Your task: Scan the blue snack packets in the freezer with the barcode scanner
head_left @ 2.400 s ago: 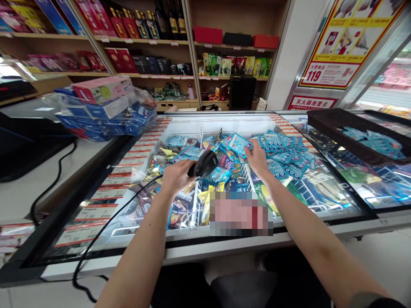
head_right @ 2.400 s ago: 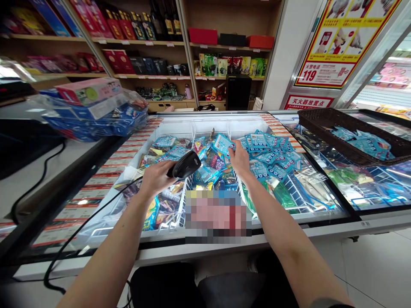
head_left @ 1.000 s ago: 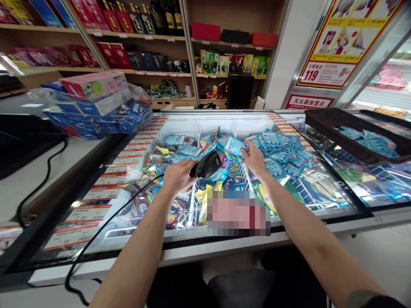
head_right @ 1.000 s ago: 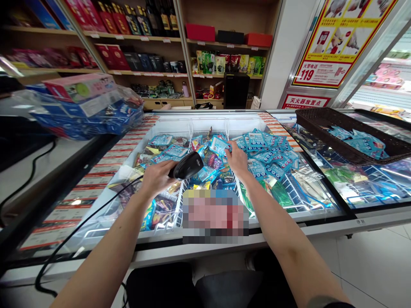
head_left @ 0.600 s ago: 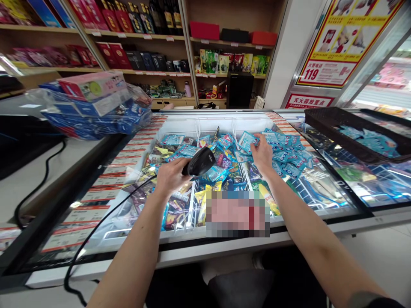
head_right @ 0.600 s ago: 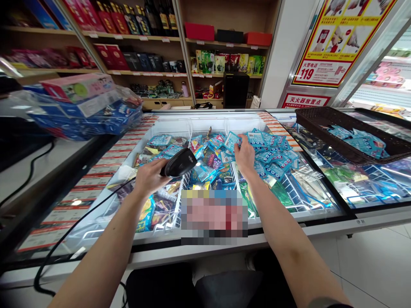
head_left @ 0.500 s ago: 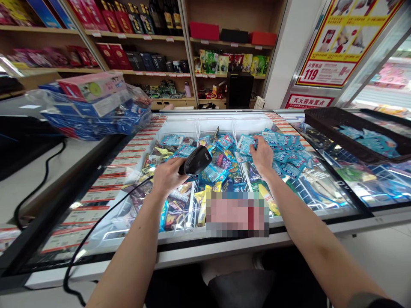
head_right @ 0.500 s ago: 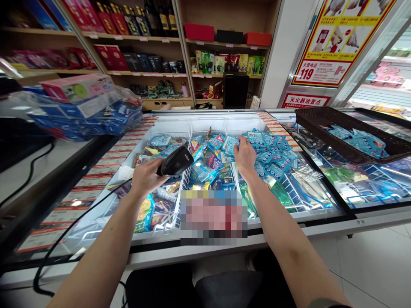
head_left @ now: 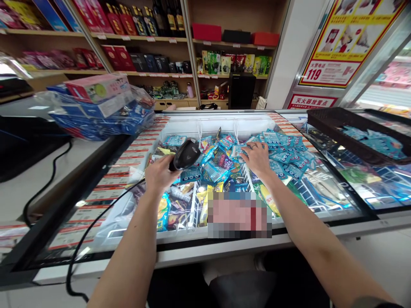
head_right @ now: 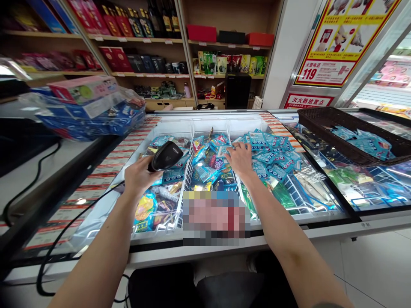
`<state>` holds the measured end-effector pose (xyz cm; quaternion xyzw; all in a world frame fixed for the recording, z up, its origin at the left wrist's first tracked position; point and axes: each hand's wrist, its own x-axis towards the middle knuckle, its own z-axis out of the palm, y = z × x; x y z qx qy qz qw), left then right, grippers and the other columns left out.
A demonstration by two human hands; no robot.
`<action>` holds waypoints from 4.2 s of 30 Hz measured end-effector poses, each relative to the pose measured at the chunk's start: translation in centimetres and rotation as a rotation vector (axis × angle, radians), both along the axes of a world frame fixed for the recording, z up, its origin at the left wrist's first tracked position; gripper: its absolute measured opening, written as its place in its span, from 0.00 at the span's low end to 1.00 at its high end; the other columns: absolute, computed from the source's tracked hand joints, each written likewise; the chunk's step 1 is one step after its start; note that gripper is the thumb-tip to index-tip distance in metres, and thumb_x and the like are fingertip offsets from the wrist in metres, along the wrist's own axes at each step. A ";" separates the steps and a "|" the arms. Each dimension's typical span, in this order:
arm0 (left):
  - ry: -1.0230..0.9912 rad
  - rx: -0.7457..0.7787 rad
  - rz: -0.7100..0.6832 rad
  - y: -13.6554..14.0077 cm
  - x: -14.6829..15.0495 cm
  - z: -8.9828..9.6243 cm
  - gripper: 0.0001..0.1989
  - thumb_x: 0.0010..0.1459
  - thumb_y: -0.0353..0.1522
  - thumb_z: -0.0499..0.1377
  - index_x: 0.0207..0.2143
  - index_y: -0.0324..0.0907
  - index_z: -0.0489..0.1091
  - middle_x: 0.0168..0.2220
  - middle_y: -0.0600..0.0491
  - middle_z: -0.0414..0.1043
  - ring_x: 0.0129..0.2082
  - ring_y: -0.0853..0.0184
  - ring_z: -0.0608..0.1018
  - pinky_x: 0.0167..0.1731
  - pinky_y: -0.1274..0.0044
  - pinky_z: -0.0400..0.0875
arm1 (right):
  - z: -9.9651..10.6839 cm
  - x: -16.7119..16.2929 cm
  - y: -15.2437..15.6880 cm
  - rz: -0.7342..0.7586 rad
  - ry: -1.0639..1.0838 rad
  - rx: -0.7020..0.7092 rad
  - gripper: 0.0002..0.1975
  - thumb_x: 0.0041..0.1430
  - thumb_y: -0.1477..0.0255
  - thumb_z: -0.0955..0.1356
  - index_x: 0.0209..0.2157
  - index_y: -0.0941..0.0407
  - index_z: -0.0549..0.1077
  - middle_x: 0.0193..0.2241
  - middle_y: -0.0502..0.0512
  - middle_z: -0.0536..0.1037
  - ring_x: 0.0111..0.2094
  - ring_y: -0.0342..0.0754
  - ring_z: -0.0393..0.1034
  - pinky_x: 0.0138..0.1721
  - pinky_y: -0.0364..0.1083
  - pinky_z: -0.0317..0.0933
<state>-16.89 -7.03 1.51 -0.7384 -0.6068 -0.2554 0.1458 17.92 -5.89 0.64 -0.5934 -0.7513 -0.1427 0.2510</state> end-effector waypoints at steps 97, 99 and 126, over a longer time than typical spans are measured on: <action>-0.041 -0.005 0.212 -0.1 -4.3 0.5 0.17 0.50 0.38 0.58 0.44 0.47 0.69 0.41 0.51 0.74 0.42 0.60 0.74 0.35 0.74 0.63 | 2.8 -14.3 15.5 0.281 -0.060 -0.397 0.30 0.47 0.59 0.72 0.49 0.59 0.70 0.46 0.63 0.71 0.49 0.55 0.64 0.49 0.48 0.56; -0.042 -0.013 0.198 -0.1 -4.2 0.5 0.17 0.50 0.38 0.57 0.44 0.47 0.69 0.41 0.51 0.74 0.43 0.59 0.74 0.35 0.74 0.63 | 3.0 -13.7 15.4 0.214 0.096 -0.297 0.23 0.50 0.59 0.70 0.44 0.57 0.71 0.42 0.60 0.72 0.45 0.52 0.66 0.45 0.47 0.58; 0.171 -0.176 -0.277 0.2 6.6 3.4 0.16 0.51 0.39 0.53 0.42 0.48 0.69 0.41 0.54 0.75 0.38 0.62 0.76 0.31 0.76 0.64 | -1.3 1.0 0.2 0.111 1.153 -0.132 0.25 0.49 0.58 0.66 0.47 0.57 0.64 0.35 0.57 0.76 0.31 0.50 0.72 0.32 0.51 0.68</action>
